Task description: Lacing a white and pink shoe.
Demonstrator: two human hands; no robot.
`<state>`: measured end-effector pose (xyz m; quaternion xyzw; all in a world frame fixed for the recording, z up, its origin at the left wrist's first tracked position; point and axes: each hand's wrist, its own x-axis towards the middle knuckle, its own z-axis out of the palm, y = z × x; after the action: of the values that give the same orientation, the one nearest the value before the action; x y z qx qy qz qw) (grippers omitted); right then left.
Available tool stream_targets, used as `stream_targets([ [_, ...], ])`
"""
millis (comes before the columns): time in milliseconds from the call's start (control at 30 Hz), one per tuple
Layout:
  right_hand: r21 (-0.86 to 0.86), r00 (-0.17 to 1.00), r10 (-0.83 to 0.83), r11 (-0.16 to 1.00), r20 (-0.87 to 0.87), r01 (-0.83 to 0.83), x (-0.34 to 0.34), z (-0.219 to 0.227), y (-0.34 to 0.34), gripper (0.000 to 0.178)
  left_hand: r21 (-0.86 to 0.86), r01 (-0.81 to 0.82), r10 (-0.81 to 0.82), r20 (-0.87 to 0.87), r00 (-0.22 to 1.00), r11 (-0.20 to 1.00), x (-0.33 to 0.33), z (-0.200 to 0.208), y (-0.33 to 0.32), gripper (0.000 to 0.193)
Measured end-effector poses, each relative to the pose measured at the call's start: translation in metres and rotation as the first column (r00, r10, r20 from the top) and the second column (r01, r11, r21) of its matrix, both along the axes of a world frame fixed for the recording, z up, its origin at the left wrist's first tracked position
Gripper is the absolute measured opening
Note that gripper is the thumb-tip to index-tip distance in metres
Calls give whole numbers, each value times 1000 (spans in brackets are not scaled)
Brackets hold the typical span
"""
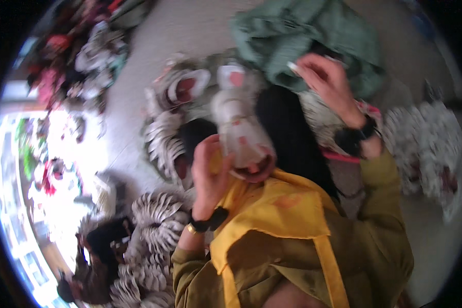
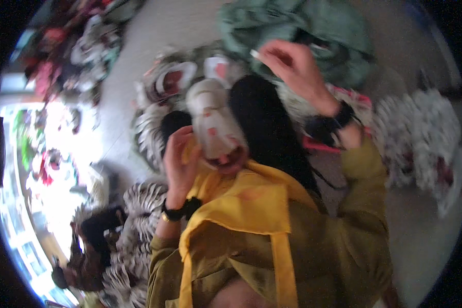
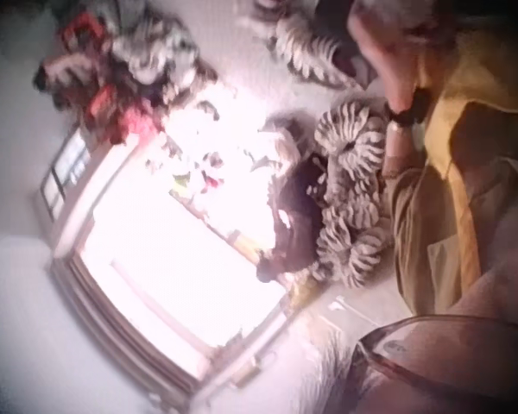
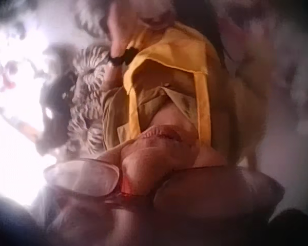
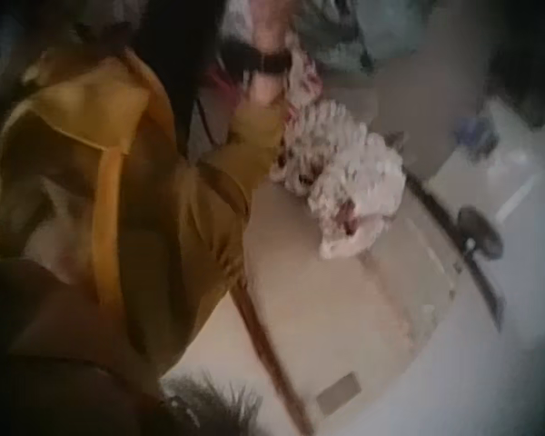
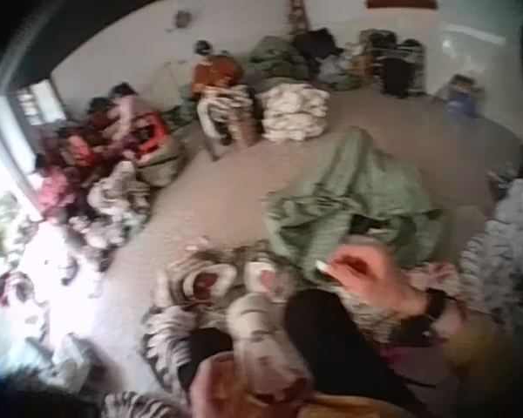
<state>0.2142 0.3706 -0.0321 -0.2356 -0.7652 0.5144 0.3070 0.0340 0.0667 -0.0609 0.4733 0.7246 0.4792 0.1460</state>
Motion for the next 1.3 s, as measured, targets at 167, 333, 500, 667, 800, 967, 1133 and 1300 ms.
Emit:
stream_targets([
  [167, 10, 961, 267, 963, 70, -268, -17, 28, -67, 11, 171, 51, -19, -184, 983, 984, 5, 40, 21, 35],
  [333, 230, 923, 378, 894, 68, -384, -29, 42, -111, 6, 271, 201, -208, 0, 978, 941, 20, 50, 38, 23],
  [500, 282, 921, 350, 878, 169, -386, -14, 61, -115, 3, 223, 219, -246, 103, 964, 950, 25, 45, 35, 14],
  [667, 379, 951, 279, 872, 134, -309, 2, 56, -105, 4, 215, 255, -288, 138, 948, 943, 28, 35, 37, 19],
  [800, 454, 991, 103, 881, 81, -128, 22, 38, -67, 3, 137, 271, -304, 402, 864, 953, 20, 39, 38, 24],
  [967, 474, 978, -165, 877, 128, 86, 62, 0, 8, 19, 252, 230, -335, 548, 767, 940, 8, 59, 29, 27],
  [1133, 465, 949, -275, 868, 156, 175, 105, -41, 57, 23, 273, 245, -360, 553, 752, 930, 2, 49, 28, 26],
  [1300, 388, 888, -310, 906, 339, 169, 121, -45, 52, 20, 226, 262, -344, 527, 777, 938, 4, 45, 25, 24],
])
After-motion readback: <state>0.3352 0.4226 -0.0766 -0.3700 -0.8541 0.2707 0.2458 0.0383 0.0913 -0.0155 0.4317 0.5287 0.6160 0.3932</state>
